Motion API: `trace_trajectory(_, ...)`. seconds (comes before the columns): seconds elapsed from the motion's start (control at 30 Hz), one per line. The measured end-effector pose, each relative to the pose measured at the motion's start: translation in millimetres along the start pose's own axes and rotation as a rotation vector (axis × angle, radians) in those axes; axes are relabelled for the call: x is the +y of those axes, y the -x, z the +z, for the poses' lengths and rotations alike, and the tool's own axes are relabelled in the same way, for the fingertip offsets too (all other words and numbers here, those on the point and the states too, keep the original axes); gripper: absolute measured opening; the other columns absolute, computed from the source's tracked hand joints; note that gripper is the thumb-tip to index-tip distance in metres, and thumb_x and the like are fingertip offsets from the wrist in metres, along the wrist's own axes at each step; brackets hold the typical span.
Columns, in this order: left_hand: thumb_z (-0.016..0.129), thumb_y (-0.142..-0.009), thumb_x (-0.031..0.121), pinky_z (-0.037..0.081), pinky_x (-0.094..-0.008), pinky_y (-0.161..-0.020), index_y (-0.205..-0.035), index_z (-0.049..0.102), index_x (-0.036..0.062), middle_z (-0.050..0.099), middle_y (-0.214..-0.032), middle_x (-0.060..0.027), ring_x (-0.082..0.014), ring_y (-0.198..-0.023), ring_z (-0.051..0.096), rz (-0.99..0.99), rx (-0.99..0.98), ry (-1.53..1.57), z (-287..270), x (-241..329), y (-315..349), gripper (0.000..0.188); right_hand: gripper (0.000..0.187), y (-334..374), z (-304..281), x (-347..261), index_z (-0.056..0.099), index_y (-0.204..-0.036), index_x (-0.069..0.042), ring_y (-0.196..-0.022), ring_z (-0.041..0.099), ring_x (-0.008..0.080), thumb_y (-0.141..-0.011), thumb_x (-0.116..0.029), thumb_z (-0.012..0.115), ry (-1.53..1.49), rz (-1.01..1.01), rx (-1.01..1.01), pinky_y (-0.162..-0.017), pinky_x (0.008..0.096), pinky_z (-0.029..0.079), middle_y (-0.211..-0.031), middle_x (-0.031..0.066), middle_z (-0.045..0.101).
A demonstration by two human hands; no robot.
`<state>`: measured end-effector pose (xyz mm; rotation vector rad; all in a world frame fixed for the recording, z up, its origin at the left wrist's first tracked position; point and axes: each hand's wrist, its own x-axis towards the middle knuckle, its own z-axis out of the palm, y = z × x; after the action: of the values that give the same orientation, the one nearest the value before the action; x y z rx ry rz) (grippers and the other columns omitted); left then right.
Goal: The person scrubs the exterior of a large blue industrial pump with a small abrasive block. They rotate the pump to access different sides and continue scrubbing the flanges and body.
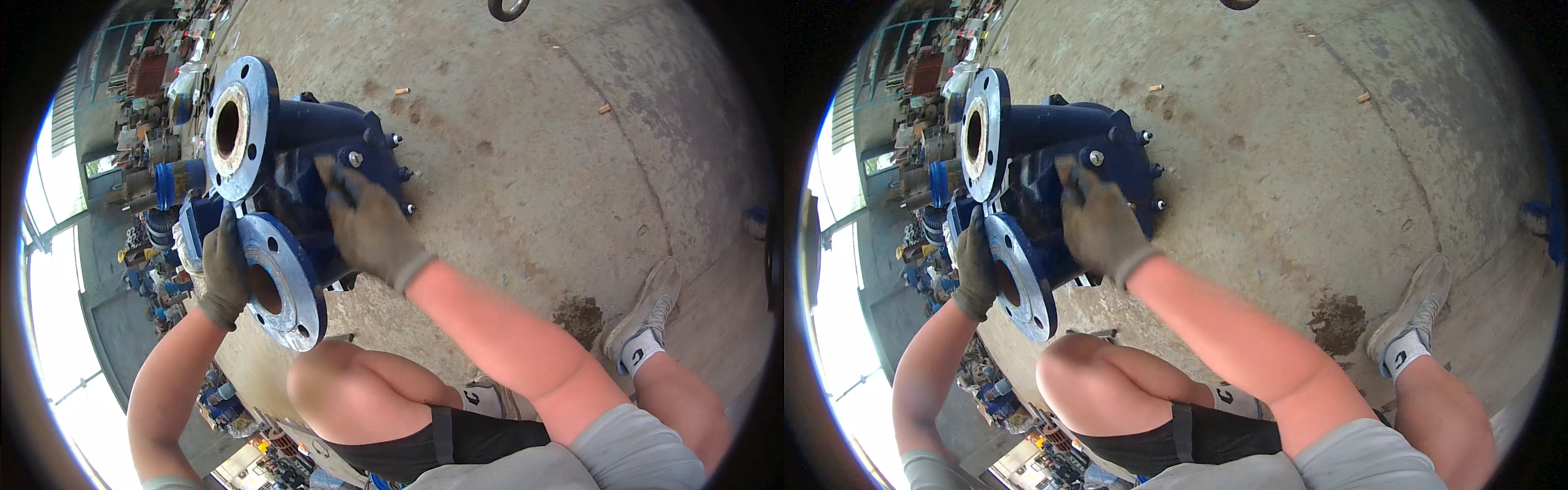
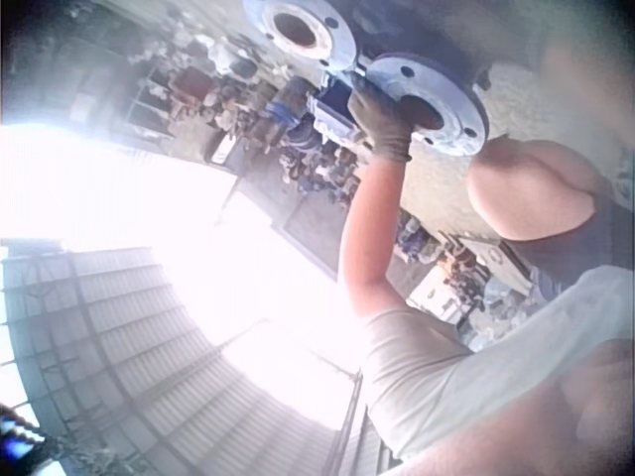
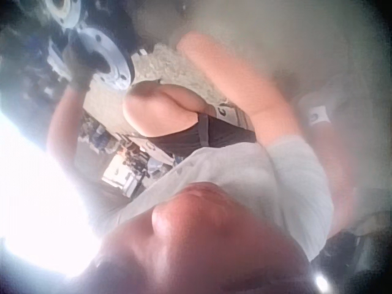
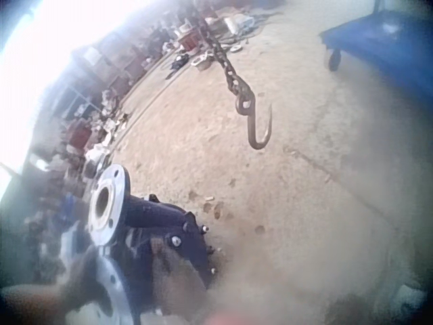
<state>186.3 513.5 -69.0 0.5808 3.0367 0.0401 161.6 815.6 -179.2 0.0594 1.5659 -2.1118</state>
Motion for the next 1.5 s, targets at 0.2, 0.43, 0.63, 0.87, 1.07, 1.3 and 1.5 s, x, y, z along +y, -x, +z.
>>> trace_trajectory(0.2,0.058,-0.1,-0.009,0.054,-0.0464,-0.07,-0.166,0.043,0.0074,0.066,-0.093,-0.0174,-0.0333,-0.08,0.065,0.108,0.04,-0.134,4,0,3,0.069,0.051,5,22,5,0.058,-0.155,0.001,-0.124,0.069,0.0516,-0.113,-0.027,0.058,0.144,0.042,0.109,-0.107,0.0507,0.054,-0.125,0.0371,0.073)
trace_trajectory(0.43,0.057,-0.104,-0.003,0.051,-0.0504,-0.069,-0.164,0.045,0.0051,0.064,-0.09,-0.0203,-0.0396,-0.079,0.064,0.12,0.072,-0.163,2,5,-1,0.062,0.054,-9,24,8,0.056,-0.155,0.004,-0.121,0.073,0.0473,-0.113,-0.031,0.056,0.043,0.111,0.094,-0.107,0.049,0.055,-0.127,0.0349,0.075)
trace_trajectory(0.63,0.057,-0.106,0.0,0.049,-0.051,-0.067,-0.16,0.047,0.0025,0.064,-0.09,-0.0214,-0.0399,-0.076,0.062,0.105,0.055,-0.189,-2,8,-2,0.054,0.054,-9,16,3,0.054,-0.157,0.005,-0.138,0.063,0.0512,-0.114,-0.029,0.051,-0.15,0.166,0.038,-0.118,0.0497,0.048,-0.14,0.0389,0.068)
trace_trajectory(0.87,0.061,-0.102,0.001,0.05,-0.0498,-0.072,-0.16,0.047,-0.0006,0.064,-0.089,-0.0208,-0.0414,-0.078,0.063,0.126,0.08,-0.189,0,6,-1,0.06,0.055,-10,12,11,0.053,-0.159,0.004,-0.128,0.068,0.053,-0.113,-0.026,0.055,-0.096,0.055,0.067,-0.109,0.0517,0.052,-0.13,0.0391,0.071)
trace_trajectory(1.07,0.063,-0.098,0.0,0.048,-0.0532,-0.073,-0.162,0.046,-0.0005,0.064,-0.094,-0.0224,-0.0424,-0.082,0.062,0.052,-0.006,-0.084,2,-4,1,0.067,0.057,-12,32,28,0.051,-0.161,0.002,-0.131,0.064,0.0558,-0.113,-0.029,0.056,-0.071,0.002,0.161,-0.117,0.0515,0.049,-0.136,0.0422,0.067)
trace_trajectory(1.3,0.063,-0.097,-0.003,0.048,-0.0509,-0.069,-0.165,0.043,0.0043,0.062,-0.088,-0.0189,-0.0392,-0.073,0.059,0.09,0.022,-0.023,3,2,1,0.072,0.057,0,32,25,0.05,-0.162,0.005,-0.141,0.063,0.0462,-0.114,-0.026,0.055,-0.052,0.067,0.164,-0.12,0.0447,0.046,-0.147,0.0363,0.066)
trace_trajectory(1.5,0.061,-0.096,-0.008,0.049,-0.05,-0.063,-0.17,0.038,0.0098,0.061,-0.084,-0.0168,-0.0365,-0.072,0.062,0.126,0.055,-0.141,-1,9,-4,0.079,0.062,-8,10,18,0.052,-0.163,-0.001,-0.136,0.061,0.0534,-0.11,-0.032,0.057,0.127,-0.086,0.133,-0.12,0.0518,0.047,-0.142,0.0394,0.063)
